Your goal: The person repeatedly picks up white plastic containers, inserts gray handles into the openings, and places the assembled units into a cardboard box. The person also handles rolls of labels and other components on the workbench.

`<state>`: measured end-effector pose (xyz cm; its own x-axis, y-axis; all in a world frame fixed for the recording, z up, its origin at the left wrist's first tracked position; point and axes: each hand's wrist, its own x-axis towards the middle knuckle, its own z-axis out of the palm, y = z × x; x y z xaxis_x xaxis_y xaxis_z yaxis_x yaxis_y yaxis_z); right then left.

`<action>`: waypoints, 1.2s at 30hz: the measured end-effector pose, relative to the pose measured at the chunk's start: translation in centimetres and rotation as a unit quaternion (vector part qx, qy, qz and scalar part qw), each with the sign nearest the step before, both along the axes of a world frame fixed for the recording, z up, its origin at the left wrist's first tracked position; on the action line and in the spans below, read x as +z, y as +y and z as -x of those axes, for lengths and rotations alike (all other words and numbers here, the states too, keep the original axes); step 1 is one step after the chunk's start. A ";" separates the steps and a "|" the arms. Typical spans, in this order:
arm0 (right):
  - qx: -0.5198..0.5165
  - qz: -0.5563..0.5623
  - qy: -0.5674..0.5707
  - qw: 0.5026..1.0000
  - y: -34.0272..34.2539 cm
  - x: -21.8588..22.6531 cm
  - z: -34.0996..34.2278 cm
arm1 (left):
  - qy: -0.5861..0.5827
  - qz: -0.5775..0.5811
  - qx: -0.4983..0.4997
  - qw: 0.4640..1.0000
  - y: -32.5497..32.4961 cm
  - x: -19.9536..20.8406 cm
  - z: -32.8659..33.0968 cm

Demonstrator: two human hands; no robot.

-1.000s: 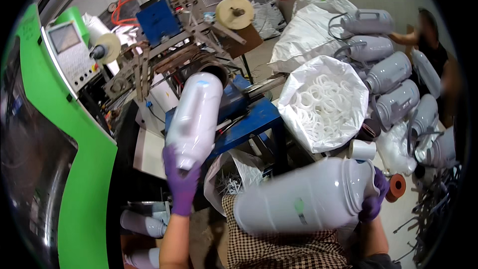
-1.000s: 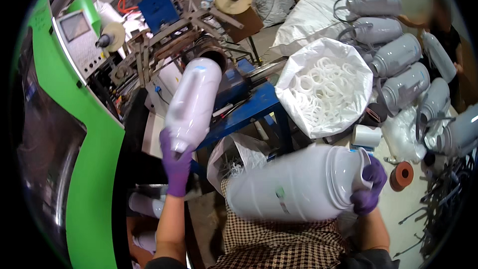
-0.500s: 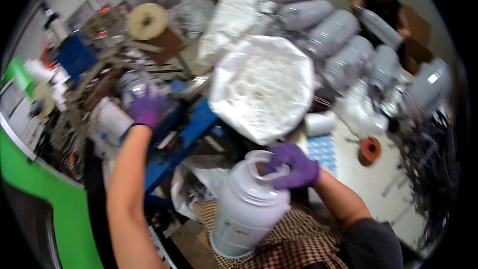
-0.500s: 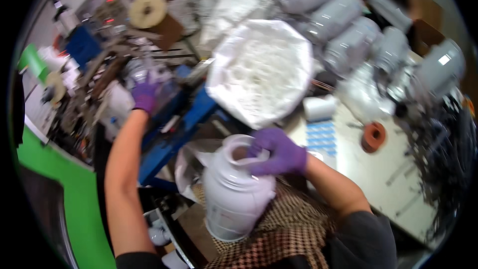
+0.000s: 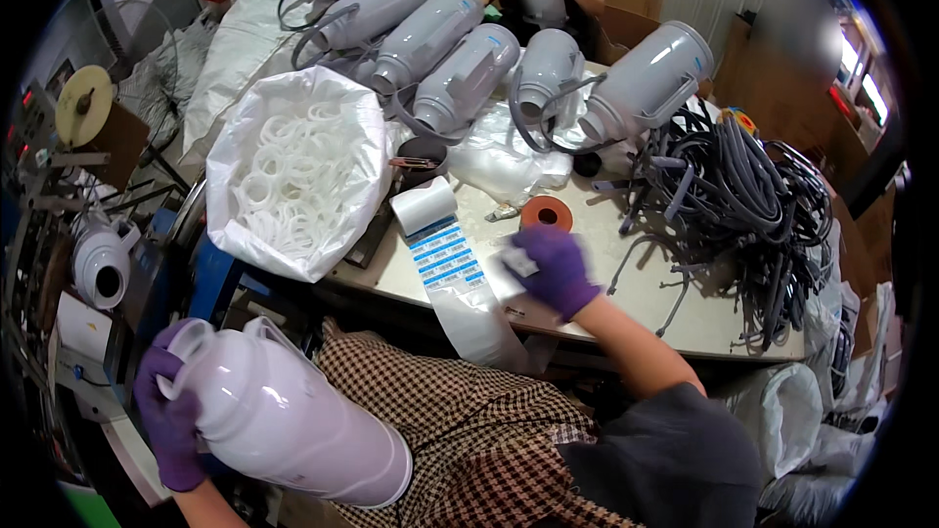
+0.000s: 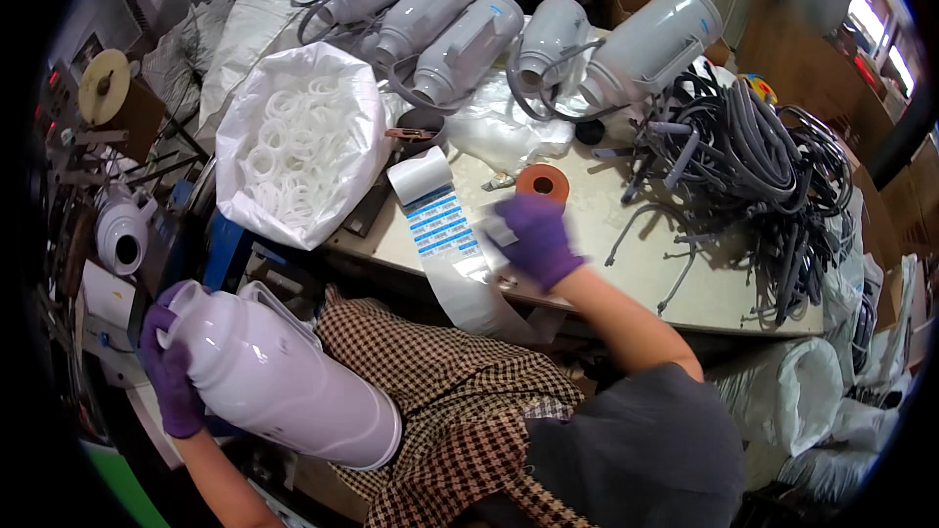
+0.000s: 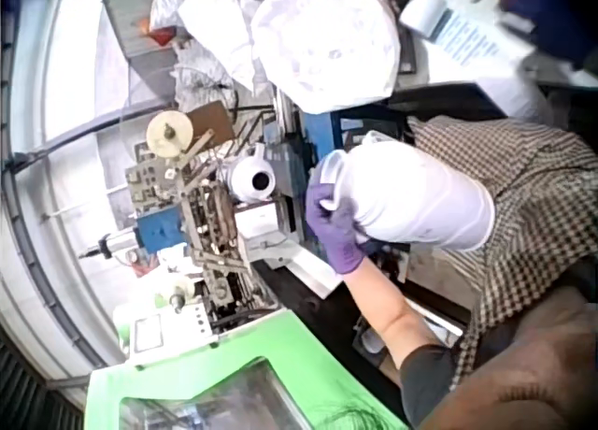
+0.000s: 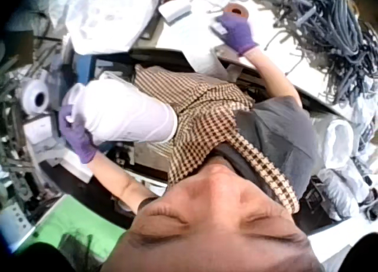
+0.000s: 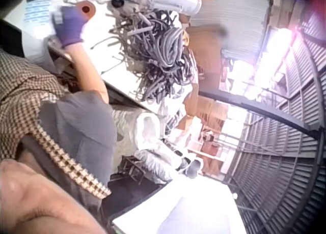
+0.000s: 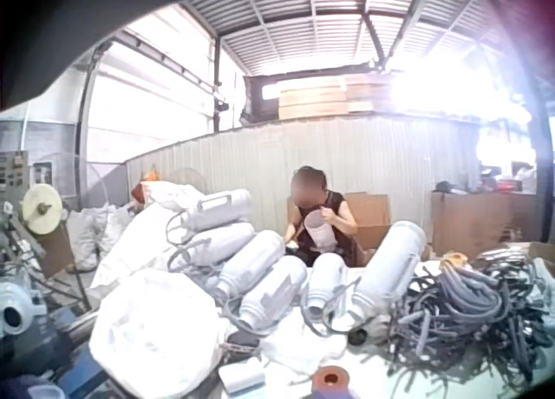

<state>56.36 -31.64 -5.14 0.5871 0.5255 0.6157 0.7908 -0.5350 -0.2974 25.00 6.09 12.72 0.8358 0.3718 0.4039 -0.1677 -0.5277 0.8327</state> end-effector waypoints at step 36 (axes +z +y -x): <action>0.546 -0.272 0.681 0.405 26.9 8.1 15.7 | -0.364 0.480 -0.219 0.768 -0.1 -13.9 4.2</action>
